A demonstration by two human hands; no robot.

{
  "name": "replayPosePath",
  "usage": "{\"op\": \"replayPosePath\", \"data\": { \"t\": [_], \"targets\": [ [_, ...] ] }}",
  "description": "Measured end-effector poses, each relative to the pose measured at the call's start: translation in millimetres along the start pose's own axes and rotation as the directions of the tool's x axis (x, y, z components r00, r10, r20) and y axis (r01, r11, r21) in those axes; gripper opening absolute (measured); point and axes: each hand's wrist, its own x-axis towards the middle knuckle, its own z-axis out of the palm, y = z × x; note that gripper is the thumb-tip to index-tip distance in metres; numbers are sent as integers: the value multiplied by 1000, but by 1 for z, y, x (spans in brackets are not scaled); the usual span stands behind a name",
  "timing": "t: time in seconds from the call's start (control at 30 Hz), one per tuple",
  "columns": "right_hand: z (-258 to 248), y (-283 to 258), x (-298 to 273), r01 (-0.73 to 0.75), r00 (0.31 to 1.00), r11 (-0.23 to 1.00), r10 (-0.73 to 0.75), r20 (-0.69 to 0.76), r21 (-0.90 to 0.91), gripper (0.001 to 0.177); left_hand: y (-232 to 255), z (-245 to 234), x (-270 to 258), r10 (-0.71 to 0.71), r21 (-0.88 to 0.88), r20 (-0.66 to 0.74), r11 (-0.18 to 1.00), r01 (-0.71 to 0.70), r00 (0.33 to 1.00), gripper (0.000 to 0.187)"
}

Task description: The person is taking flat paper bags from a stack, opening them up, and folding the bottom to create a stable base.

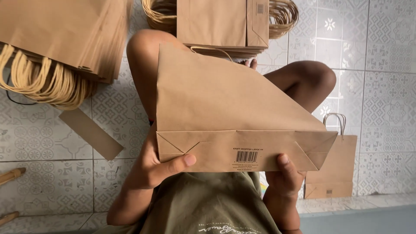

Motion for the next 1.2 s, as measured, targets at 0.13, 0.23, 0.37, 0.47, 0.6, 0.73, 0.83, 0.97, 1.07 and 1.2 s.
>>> {"op": "replayPosePath", "data": {
  "t": [0.13,0.23,0.37,0.47,0.6,0.73,0.83,0.97,1.07,1.2],
  "targets": [
    [-16,5,-9,-66,996,998,66,-55,4,44,-4,-2,-14,53,-148,163,989,-28,985,89],
    [-16,7,-16,-104,991,994,105,-81,17,57,-6,19,-26,-254,-433,127,855,284,959,102],
    [-18,15,-17,-88,994,995,85,-70,-40,56,-77,9,-40,93,-480,351,872,94,932,47],
    [-12,12,-17,-121,991,989,114,-73,-89,60,-73,25,-35,-160,-327,108,926,188,981,27],
    [-16,7,-19,-124,987,987,112,-114,-105,58,-61,37,-22,-145,-137,-154,983,125,977,29],
    [-22,8,-14,-76,995,996,73,-75,-48,61,-51,37,-18,-143,-56,-119,989,137,983,30],
    [-14,5,-10,-60,997,995,56,-59,-77,62,-51,35,-15,9,157,-61,988,1,998,38],
    [-24,9,-11,-81,996,997,82,-34,15,61,-54,31,-20,-66,38,-54,997,69,996,37],
    [-29,10,-11,-142,990,988,142,-1,62,43,-45,31,-17,-112,54,-70,992,116,991,40],
    [-11,3,-6,-55,998,998,55,-8,-34,57,-8,42,3,-128,-103,163,984,146,978,42]
  ]
}}
